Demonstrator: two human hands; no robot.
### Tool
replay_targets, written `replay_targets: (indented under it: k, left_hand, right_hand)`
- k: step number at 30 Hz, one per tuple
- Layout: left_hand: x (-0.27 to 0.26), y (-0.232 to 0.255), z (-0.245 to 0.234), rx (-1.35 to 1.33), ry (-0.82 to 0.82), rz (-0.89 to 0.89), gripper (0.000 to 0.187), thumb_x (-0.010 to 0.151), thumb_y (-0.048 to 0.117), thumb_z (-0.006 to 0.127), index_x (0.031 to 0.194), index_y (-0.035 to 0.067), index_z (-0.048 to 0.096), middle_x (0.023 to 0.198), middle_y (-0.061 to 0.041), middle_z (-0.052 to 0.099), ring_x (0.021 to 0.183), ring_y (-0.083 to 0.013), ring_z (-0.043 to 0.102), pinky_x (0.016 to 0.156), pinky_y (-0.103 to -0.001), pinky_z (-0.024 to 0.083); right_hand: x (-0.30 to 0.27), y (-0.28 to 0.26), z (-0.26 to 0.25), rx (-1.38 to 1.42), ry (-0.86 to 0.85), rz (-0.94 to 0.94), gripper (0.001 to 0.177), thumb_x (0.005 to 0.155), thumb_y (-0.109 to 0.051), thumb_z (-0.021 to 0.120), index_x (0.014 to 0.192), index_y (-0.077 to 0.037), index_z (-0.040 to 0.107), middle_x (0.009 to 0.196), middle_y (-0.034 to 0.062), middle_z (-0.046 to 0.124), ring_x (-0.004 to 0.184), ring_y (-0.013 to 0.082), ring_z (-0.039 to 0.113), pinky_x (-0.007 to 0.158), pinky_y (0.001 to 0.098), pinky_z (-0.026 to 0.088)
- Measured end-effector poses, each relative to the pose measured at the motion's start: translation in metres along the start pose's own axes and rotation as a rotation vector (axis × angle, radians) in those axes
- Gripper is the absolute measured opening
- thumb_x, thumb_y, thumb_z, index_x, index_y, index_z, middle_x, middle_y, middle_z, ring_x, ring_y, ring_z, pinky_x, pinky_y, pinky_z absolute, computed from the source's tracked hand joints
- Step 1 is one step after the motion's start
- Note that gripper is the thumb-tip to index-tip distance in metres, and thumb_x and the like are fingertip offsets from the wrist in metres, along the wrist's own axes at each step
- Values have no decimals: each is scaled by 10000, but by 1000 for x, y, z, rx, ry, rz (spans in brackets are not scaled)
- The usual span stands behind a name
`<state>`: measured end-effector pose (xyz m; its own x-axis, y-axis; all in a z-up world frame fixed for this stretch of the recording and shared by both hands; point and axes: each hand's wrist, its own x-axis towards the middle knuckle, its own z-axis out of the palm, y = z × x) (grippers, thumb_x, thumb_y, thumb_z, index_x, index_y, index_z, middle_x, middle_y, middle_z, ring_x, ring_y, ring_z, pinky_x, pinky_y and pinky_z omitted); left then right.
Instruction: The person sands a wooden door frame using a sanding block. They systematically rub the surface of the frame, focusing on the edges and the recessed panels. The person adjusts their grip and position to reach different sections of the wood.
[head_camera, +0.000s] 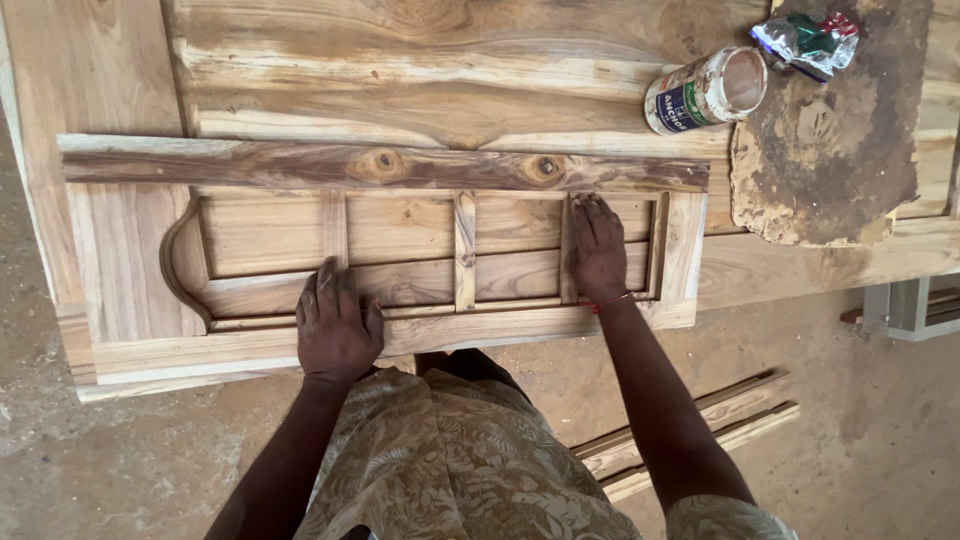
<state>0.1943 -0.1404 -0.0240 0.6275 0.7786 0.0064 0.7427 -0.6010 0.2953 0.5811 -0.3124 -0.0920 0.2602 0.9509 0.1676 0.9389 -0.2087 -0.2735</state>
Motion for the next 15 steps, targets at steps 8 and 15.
replay_targets:
  k: [8, 15]
  left_hand:
    - [-1, -2, 4, 16, 22, 26, 564, 995, 308, 592, 1406, -74, 540, 1541, -273, 459, 1379, -487, 475, 1119, -595, 426]
    - [0, 1, -3, -1, 31, 29, 588, 953, 309, 613, 1397, -68, 536, 1529, -264, 456, 1362, -479, 476, 1090, -598, 434]
  right_hand:
    - [5, 13, -5, -20, 12, -116, 585, 838, 67, 579, 1422, 36, 579, 1491, 216, 523, 1395, 401, 508, 1180, 500, 452]
    - [31, 30, -74, 198, -201, 20, 485, 792, 113, 545, 1218, -34, 724, 1241, 175, 723, 1131, 359, 678, 989, 443, 540]
